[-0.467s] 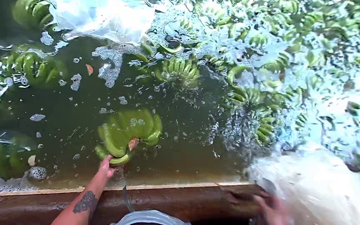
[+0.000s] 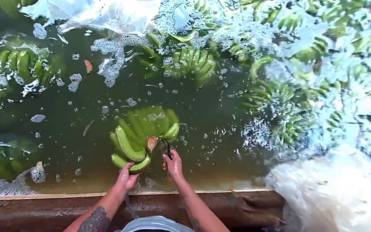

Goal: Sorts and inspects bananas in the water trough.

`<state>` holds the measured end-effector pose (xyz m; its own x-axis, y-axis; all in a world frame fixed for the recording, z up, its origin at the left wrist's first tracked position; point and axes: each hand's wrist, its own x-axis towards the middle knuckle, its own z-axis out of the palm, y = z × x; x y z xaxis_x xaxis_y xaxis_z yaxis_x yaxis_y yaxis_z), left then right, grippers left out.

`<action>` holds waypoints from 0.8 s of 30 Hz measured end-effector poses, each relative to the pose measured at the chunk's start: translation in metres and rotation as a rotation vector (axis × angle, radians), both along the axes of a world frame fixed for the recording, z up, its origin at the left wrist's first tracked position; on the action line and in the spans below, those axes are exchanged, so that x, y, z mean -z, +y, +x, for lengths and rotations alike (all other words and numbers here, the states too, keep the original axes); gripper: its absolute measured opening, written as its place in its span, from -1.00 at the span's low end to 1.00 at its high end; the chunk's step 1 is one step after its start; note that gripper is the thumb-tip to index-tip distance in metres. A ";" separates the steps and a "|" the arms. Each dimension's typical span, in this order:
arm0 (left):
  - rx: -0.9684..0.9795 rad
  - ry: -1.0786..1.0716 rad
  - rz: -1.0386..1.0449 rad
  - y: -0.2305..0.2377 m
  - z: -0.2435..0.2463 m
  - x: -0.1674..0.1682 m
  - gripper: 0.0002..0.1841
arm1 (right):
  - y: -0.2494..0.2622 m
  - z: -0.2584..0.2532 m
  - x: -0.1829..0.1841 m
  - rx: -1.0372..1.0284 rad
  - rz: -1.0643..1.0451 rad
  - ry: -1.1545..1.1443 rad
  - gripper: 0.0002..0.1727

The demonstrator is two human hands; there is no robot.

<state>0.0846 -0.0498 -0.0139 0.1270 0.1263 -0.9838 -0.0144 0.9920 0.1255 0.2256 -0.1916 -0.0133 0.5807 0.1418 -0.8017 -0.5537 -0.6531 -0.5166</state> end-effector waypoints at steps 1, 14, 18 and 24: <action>-0.014 -0.008 -0.009 -0.003 0.001 0.000 -0.63 | 0.005 -0.003 0.003 0.092 0.031 0.004 -0.57; 0.006 -0.061 -0.073 -0.036 0.013 0.003 -0.59 | 0.032 -0.010 0.016 0.461 0.111 -0.054 -0.67; -0.008 -0.062 -0.069 -0.041 0.015 0.005 -0.57 | 0.026 0.001 0.016 0.394 0.054 -0.043 -0.71; -0.031 -0.043 -0.077 -0.044 0.014 0.007 -0.58 | 0.024 -0.003 0.016 0.564 0.114 0.011 -0.64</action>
